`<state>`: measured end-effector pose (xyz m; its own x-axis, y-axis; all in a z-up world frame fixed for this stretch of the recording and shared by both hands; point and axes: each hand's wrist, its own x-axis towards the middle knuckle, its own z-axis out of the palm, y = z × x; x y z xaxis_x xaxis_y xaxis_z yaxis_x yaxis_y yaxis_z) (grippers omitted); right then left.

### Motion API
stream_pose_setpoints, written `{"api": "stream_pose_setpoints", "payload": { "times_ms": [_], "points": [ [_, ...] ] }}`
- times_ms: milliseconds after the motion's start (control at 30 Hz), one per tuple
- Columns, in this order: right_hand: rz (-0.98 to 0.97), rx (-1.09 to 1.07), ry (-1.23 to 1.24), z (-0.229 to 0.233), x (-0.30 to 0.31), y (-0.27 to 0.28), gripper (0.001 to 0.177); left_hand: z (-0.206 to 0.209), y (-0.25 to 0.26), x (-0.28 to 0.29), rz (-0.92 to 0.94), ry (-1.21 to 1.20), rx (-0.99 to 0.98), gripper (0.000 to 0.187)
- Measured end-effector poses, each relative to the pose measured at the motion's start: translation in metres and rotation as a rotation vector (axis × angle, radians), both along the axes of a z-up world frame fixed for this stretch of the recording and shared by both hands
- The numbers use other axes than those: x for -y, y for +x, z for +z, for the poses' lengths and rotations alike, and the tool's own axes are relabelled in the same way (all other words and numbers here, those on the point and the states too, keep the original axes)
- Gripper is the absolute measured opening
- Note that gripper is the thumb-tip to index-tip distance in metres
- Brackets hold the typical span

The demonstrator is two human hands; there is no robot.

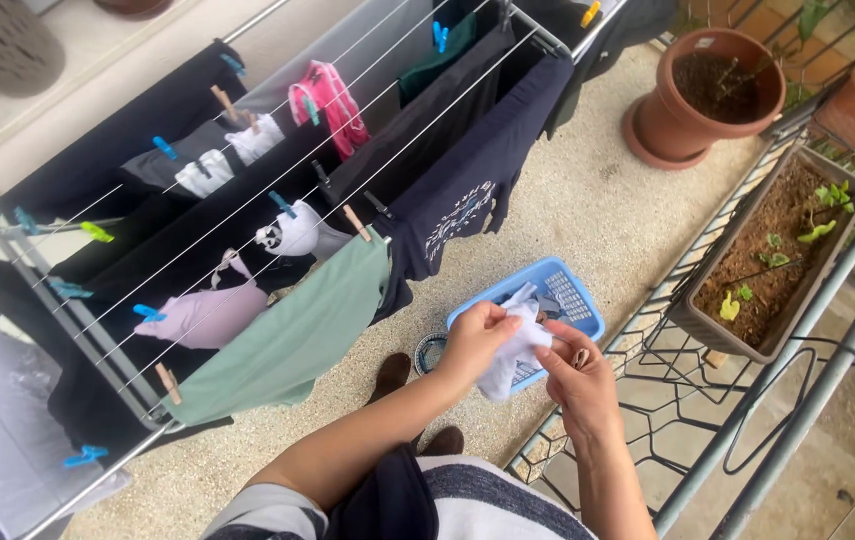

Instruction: The person hangs various small clothing items, including socks and underwear, on a drying rack using clothespins. They pick items from a blue laundry basket, unfold them, and secure them to the rack's lines.

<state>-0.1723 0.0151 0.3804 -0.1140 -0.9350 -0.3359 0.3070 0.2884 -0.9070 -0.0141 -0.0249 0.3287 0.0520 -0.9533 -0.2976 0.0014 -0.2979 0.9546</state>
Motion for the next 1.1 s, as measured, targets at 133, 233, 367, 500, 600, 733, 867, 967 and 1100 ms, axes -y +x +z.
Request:
{"api": "stream_pose_setpoints", "payload": {
  "times_ms": [133,233,367,500,600,733,867,967,1100],
  "points": [
    [0.032,-0.532,-0.16,-0.03,0.003,-0.003,0.035,0.032,0.009,-0.006,0.011,-0.106,-0.043,0.05],
    [0.005,-1.189,-0.505,0.004,0.012,0.011,0.023,0.049,0.015,-0.004,-0.181,-0.232,0.227,0.045],
    [0.044,-1.323,-0.577,0.011,0.04,0.018,0.014,0.05,0.031,0.018,-0.212,-0.555,0.673,0.023],
    [0.072,-0.956,-0.58,0.038,0.071,0.029,0.02,0.087,0.05,0.062,-0.259,-0.788,0.672,0.019],
    [0.064,-0.685,-0.536,0.058,0.103,0.041,0.05,0.104,0.066,0.104,-0.286,-0.727,0.435,0.014],
    [0.194,-0.861,-0.418,0.034,0.149,0.057,0.081,0.151,0.087,0.153,-0.22,-0.794,0.416,0.016],
    [0.378,-0.939,-0.174,0.004,0.205,0.094,0.096,0.195,0.117,0.2,-0.23,-0.86,0.442,0.018],
    [0.403,-0.957,-0.138,-0.005,0.26,0.132,0.077,0.215,0.138,0.236,-0.248,-0.843,0.47,0.015],
    [0.377,-1.024,-0.201,-0.007,0.327,0.175,0.059,0.235,0.17,0.285,-0.281,-0.822,0.544,0.015]
  ]
}}
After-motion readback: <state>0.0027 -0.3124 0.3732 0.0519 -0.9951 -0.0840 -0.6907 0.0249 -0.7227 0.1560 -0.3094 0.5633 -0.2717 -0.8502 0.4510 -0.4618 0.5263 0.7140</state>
